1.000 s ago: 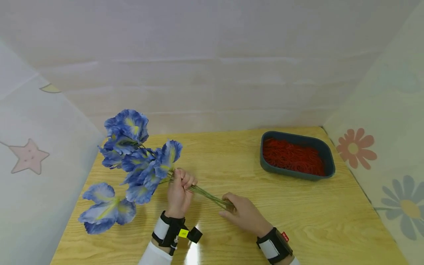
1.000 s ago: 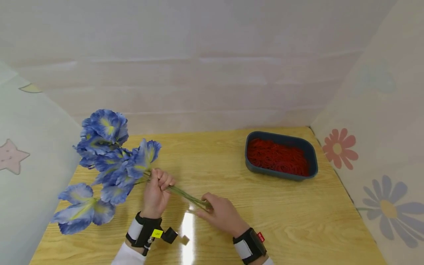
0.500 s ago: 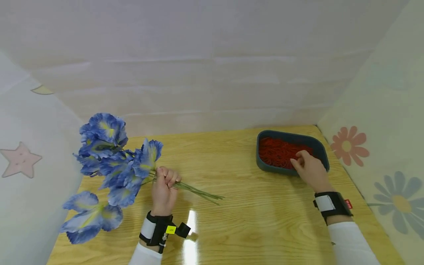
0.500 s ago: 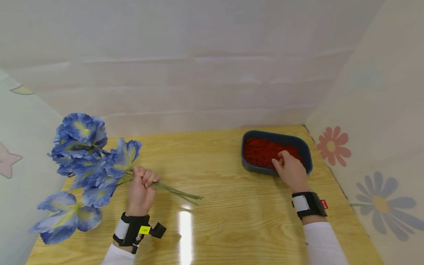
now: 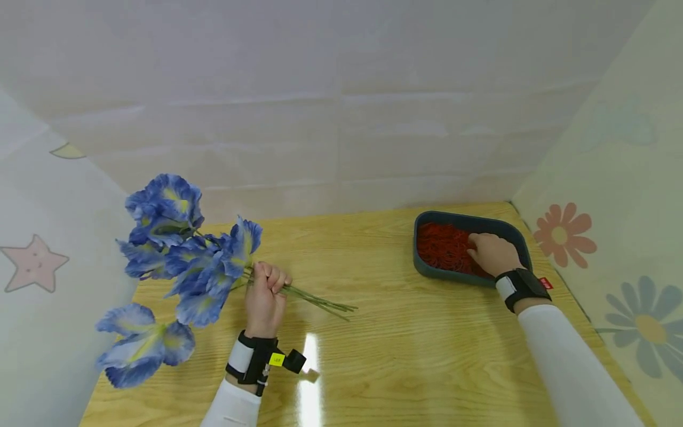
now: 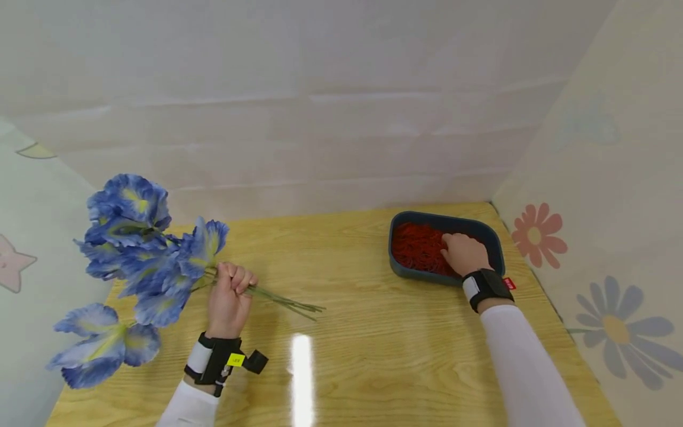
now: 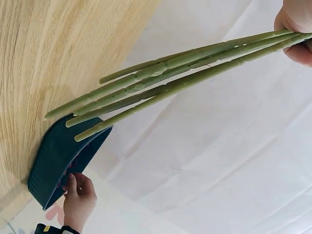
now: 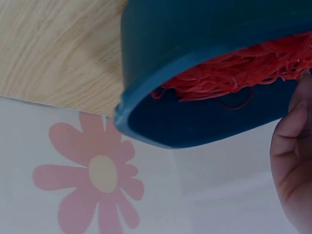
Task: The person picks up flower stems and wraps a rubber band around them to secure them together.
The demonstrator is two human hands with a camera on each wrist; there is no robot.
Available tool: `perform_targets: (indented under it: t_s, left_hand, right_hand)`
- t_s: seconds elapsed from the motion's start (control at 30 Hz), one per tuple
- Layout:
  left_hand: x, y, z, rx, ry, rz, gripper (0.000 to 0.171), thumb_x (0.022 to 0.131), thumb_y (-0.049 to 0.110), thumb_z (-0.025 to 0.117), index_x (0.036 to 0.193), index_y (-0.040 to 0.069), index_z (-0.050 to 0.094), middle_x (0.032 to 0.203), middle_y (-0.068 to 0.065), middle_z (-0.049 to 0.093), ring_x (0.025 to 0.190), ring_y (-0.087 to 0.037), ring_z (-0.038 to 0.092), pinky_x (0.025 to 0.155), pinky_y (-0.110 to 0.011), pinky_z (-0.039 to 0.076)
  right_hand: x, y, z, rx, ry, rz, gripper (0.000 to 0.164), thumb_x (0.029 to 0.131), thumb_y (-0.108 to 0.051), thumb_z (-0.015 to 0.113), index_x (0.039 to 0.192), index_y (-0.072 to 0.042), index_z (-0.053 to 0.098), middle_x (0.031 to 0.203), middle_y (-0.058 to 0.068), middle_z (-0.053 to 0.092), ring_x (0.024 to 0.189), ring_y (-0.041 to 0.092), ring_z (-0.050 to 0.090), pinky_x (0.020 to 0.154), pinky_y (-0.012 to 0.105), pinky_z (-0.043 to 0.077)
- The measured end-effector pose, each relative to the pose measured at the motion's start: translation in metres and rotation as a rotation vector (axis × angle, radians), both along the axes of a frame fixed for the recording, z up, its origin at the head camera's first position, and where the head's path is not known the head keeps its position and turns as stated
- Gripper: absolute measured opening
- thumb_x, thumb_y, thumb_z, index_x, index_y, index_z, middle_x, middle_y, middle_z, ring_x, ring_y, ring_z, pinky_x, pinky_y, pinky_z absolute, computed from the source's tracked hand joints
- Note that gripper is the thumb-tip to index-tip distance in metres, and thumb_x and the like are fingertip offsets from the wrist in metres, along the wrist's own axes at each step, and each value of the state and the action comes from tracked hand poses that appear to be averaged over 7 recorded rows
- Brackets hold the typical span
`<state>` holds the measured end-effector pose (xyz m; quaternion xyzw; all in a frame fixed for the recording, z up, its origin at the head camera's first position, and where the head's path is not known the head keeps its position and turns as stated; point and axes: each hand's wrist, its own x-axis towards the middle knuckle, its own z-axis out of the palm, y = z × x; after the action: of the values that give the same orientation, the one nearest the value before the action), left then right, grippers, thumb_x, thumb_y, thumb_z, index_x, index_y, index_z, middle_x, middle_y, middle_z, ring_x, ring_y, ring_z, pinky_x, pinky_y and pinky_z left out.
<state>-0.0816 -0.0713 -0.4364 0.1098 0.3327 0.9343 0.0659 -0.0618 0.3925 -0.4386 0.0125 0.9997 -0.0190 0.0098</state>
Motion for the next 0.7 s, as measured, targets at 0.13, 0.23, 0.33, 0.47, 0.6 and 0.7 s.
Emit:
perform_targets:
  t_s: [0.13, 0.23, 0.33, 0.47, 0.6, 0.7]
  left_hand:
    - [-0.003, 0.000, -0.002, -0.022, -0.027, 0.037, 0.037, 0.100, 0.033, 0.019, 0.070, 0.013, 0.019, 0.063, 0.000, 0.013, 0.054, -0.013, 0.016, 0.066, -0.024, 0.025]
    - [-0.004, 0.000, -0.002, -0.026, -0.052, 0.049, 0.039, 0.101, 0.033, 0.021, 0.068, 0.013, 0.020, 0.062, -0.001, 0.014, 0.052, -0.013, 0.017, 0.065, -0.023, 0.028]
    - [-0.005, 0.000, -0.001, -0.019, -0.062, 0.049, 0.040, 0.101, 0.033, 0.019, 0.067, 0.012, 0.021, 0.061, -0.001, 0.014, 0.052, -0.013, 0.017, 0.066, -0.023, 0.030]
    - [-0.005, 0.000, -0.001, -0.005, -0.060, 0.044, 0.040, 0.101, 0.031, 0.016, 0.066, 0.012, 0.022, 0.061, -0.001, 0.014, 0.052, -0.013, 0.017, 0.065, -0.023, 0.031]
    - [-0.006, 0.000, -0.002, -0.011, -0.057, 0.049, 0.040, 0.102, 0.029, 0.015, 0.066, 0.012, 0.022, 0.061, -0.001, 0.014, 0.051, -0.013, 0.018, 0.065, -0.023, 0.031]
    - [-0.006, 0.001, -0.002, -0.016, -0.059, 0.057, 0.041, 0.102, 0.030, 0.018, 0.066, 0.012, 0.022, 0.060, -0.002, 0.015, 0.050, -0.013, 0.019, 0.065, -0.024, 0.031]
  right_hand:
    - [-0.002, -0.006, 0.012, 0.062, -0.026, 0.028, 0.008, 0.084, -0.010, 0.066, 0.089, -0.004, 0.064, 0.078, 0.015, 0.064, 0.066, 0.029, 0.059, 0.057, 0.044, 0.048]
    - [-0.002, -0.008, 0.018, 0.087, -0.063, 0.036, 0.007, 0.083, -0.008, 0.066, 0.089, -0.005, 0.066, 0.083, 0.016, 0.067, 0.070, 0.032, 0.062, 0.059, 0.046, 0.050]
    - [-0.003, -0.007, 0.016, 0.099, -0.087, 0.038, 0.008, 0.082, -0.006, 0.066, 0.090, -0.004, 0.069, 0.085, 0.017, 0.068, 0.070, 0.033, 0.063, 0.058, 0.047, 0.051]
    - [-0.002, -0.006, 0.017, 0.114, -0.092, 0.039, 0.008, 0.082, -0.003, 0.063, 0.085, -0.005, 0.070, 0.081, 0.016, 0.068, 0.064, 0.030, 0.062, 0.053, 0.045, 0.049]
    - [0.001, -0.009, 0.021, 0.100, -0.072, 0.059, 0.013, 0.082, -0.001, 0.062, 0.073, -0.008, 0.068, 0.070, 0.011, 0.066, 0.054, 0.023, 0.057, 0.047, 0.039, 0.045]
    - [0.002, -0.012, 0.028, 0.090, -0.049, 0.081, 0.013, 0.082, -0.001, 0.063, 0.072, -0.008, 0.068, 0.067, 0.009, 0.065, 0.054, 0.021, 0.056, 0.048, 0.036, 0.044]
